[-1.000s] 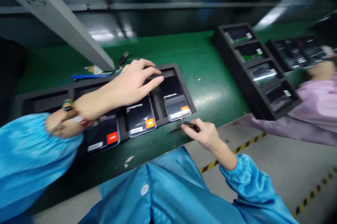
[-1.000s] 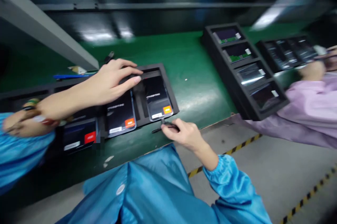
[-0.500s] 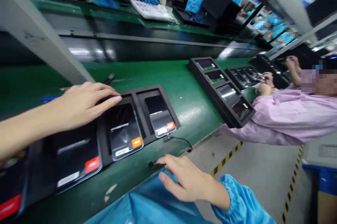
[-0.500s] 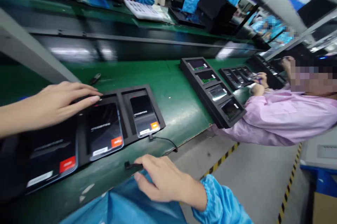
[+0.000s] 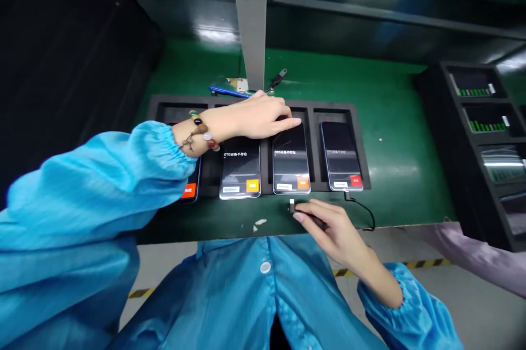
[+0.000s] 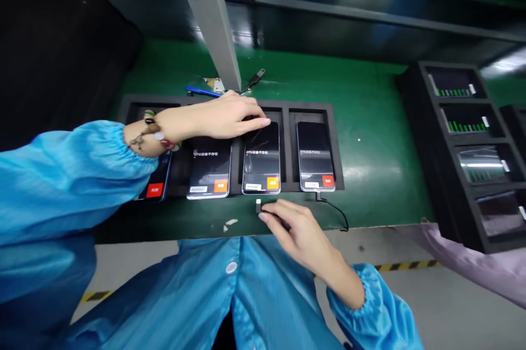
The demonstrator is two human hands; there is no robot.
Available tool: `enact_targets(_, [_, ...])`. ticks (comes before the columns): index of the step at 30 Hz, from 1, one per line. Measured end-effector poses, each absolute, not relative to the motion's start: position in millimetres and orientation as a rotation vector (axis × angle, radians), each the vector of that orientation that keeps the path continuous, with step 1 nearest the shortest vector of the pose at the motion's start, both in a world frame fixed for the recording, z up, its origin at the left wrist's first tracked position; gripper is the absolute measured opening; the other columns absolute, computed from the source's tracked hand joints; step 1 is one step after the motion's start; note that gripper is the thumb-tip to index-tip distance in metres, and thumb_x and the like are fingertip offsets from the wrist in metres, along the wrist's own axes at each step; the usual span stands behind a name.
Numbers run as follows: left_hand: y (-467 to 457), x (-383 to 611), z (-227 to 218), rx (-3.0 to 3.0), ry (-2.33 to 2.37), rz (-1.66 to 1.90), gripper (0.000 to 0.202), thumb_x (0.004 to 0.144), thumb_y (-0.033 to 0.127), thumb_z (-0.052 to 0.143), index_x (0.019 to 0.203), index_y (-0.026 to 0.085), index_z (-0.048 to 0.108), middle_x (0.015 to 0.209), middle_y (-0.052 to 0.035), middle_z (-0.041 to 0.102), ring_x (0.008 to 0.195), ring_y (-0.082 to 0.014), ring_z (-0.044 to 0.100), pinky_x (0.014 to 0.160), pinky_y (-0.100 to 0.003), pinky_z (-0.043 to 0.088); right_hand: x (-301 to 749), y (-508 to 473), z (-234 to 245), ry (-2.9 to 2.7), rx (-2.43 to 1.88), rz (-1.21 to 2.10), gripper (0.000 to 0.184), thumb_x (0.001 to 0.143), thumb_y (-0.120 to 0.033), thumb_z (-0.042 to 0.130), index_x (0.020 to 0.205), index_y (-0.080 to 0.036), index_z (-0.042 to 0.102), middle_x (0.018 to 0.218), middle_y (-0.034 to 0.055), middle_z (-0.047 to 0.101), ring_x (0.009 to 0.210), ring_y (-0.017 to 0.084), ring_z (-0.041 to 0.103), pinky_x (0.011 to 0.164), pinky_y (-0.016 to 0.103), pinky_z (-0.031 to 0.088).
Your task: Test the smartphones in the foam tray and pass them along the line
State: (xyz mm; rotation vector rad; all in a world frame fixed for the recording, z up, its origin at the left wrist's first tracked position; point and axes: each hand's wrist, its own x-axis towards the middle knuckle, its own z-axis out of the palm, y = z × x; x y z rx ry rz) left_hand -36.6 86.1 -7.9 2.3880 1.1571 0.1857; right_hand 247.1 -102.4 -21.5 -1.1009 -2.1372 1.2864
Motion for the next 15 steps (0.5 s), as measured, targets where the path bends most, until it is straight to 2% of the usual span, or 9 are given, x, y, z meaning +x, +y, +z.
enact_targets(6, [90.1,-36.8,-11.6,2.333,1.152,0.295,0.067,0.112,0.071,0.036,0.109,0.024,0.084,0.102,-0.0081,0.081,0.103,-0.0278,0.076,0.122,-0.053,0.039,245.3,-96.3,-26.8,-2.245,-1.091,1.134,0.021,0.116,-0.026,0.060,0.118,-0.017,0.079,0.090,0.0032,0.072,0.079,0.016,0.069,0.071,0.030,0.052])
enact_targets(11, [91.7,-37.6,-9.9,2.329,1.116,0.302,0.064,0.112,0.068,0.040,0.104,0.022,0.084,0.096,-0.0087,0.079,0.101,-0.0278,0.076,0.124,-0.054,0.037,246.0,-96.9,-31.2,-2.203,-1.083,1.111,0.020,0.115,-0.023,0.062,0.121,-0.016,0.079,0.089,0.0036,0.072,0.078,0.016,0.069,0.069,0.030,0.053])
enact_targets(15, [91.7,-36.3,-6.9,2.319,1.153,0.273,0.065,0.111,0.068,0.040,0.098,0.020,0.083,0.091,-0.0089,0.077,0.096,-0.0279,0.076,0.121,-0.054,0.040,248.3,-97.5,-35.0,-2.128,-1.087,1.134,0.018,0.113,-0.020,0.064,0.122,-0.018,0.080,0.092,0.0032,0.074,0.080,0.015,0.070,0.071,0.028,0.055])
